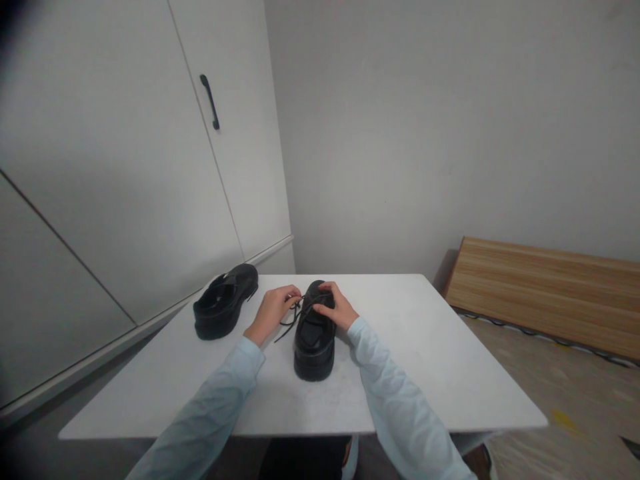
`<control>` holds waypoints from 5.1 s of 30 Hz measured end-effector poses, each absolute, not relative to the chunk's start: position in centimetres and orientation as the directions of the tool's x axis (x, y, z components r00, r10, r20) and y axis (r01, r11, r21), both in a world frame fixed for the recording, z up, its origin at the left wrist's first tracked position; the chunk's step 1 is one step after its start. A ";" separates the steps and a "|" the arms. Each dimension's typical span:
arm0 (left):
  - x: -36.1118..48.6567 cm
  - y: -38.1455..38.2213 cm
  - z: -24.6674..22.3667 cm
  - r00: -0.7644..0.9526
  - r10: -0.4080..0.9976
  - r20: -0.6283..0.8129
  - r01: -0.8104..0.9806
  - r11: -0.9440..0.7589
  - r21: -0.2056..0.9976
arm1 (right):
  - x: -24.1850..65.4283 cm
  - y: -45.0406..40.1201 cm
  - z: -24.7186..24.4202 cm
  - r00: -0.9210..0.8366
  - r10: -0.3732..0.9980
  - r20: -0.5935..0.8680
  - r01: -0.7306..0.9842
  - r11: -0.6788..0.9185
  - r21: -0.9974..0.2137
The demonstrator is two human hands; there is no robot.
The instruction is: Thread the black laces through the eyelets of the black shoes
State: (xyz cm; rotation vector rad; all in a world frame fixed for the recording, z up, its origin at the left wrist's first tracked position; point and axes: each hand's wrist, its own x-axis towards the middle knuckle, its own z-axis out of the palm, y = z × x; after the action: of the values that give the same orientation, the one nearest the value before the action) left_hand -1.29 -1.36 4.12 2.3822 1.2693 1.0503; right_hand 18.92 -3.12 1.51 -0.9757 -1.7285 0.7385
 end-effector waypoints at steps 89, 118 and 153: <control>0.0 0.0 2.0 0.193 0.900 0.390 0.208 -0.427 0.880 | 16.8 -4.3 3.3 0.023 0.737 0.675 0.627 0.516 -0.584; 0.3 -0.5 1.1 0.420 0.786 0.454 0.162 -0.557 0.814 | 26.6 -3.5 7.0 0.674 0.684 0.279 -0.386 0.648 -0.656; 0.8 -1.3 1.8 0.533 0.685 0.497 0.342 -0.712 0.614 | 22.1 -3.7 4.9 -0.191 0.920 0.342 0.512 0.391 -0.765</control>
State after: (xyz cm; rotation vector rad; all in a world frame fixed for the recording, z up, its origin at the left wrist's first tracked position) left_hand 0.80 -1.27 1.81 2.3280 0.8363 1.0351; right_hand 22.11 -3.72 4.94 -1.2395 -1.8414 0.6373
